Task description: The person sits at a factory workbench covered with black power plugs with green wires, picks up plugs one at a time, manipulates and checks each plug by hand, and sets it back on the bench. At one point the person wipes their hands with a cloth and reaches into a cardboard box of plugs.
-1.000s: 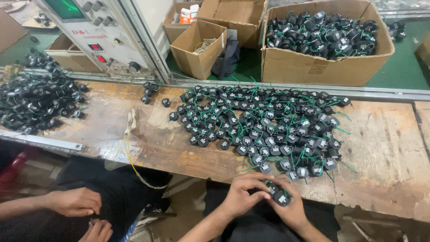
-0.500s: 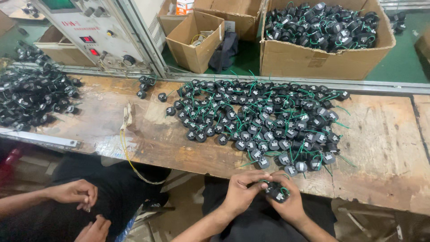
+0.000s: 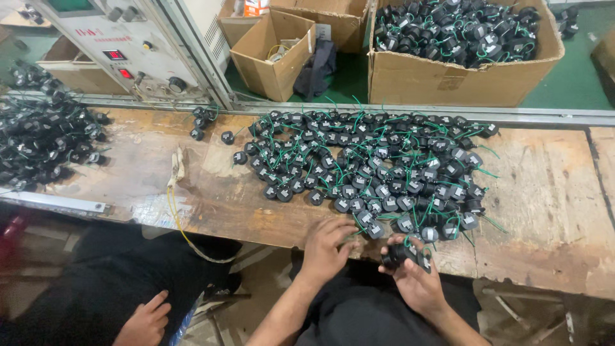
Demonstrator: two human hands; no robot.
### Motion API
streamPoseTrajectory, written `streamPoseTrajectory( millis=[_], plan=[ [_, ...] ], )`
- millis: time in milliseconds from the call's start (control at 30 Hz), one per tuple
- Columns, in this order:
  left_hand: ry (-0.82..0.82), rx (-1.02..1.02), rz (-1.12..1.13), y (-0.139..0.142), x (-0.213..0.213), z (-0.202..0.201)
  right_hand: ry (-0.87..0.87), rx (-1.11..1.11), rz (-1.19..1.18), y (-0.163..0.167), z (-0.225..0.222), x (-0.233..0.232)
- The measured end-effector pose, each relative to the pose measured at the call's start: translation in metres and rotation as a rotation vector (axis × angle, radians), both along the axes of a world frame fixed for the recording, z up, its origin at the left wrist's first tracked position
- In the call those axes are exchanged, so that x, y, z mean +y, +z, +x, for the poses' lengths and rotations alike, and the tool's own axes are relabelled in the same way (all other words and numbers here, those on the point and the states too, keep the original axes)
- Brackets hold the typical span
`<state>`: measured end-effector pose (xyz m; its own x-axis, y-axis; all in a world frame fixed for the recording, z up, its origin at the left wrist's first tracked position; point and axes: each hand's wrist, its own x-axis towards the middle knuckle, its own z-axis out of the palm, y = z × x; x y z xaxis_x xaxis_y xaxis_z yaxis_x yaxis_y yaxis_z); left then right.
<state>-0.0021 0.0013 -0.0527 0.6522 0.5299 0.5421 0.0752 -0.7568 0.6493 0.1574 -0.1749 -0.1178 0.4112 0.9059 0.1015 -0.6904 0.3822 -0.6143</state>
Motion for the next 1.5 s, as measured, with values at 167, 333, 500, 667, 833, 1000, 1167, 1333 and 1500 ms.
streamPoseTrajectory(
  millis=[167, 333, 500, 667, 833, 1000, 1167, 1333, 1500],
  plan=[
    [-0.049, -0.009, -0.349, -0.019, 0.004, 0.011, -0.019, -0.014, -0.047, -0.002, 0.002, -0.003],
    [0.056, -0.328, -0.579, -0.032, -0.002, 0.026, -0.03, 0.004, -0.056, 0.0, 0.001, -0.001],
    [-0.122, -0.613, -0.816, -0.033, -0.02, 0.024, -0.006, 0.043, -0.055, 0.001, 0.0, -0.001],
    [-0.408, -0.439, -0.67, -0.019, -0.042, 0.023, 0.12, 0.03, -0.223, -0.011, -0.001, -0.002],
    [-0.335, -0.433, -0.353, 0.001, -0.03, 0.025, 0.184, -0.023, -0.284, -0.023, 0.001, -0.006],
    [-0.369, -0.355, -0.194, 0.005, -0.024, 0.005, -0.105, -0.205, -0.423, -0.023, -0.004, 0.001],
    [-0.226, -0.282, -0.518, -0.014, -0.038, 0.01, -0.248, -0.765, -0.463, -0.014, -0.002, 0.0],
    [-0.277, -0.412, -0.839, -0.037, -0.042, 0.022, -0.165, -0.723, -0.448, -0.018, -0.002, -0.001],
    [-0.352, -0.391, -1.081, -0.051, -0.035, 0.016, -0.107, -0.162, -0.484, -0.024, 0.005, 0.001]
  ],
)
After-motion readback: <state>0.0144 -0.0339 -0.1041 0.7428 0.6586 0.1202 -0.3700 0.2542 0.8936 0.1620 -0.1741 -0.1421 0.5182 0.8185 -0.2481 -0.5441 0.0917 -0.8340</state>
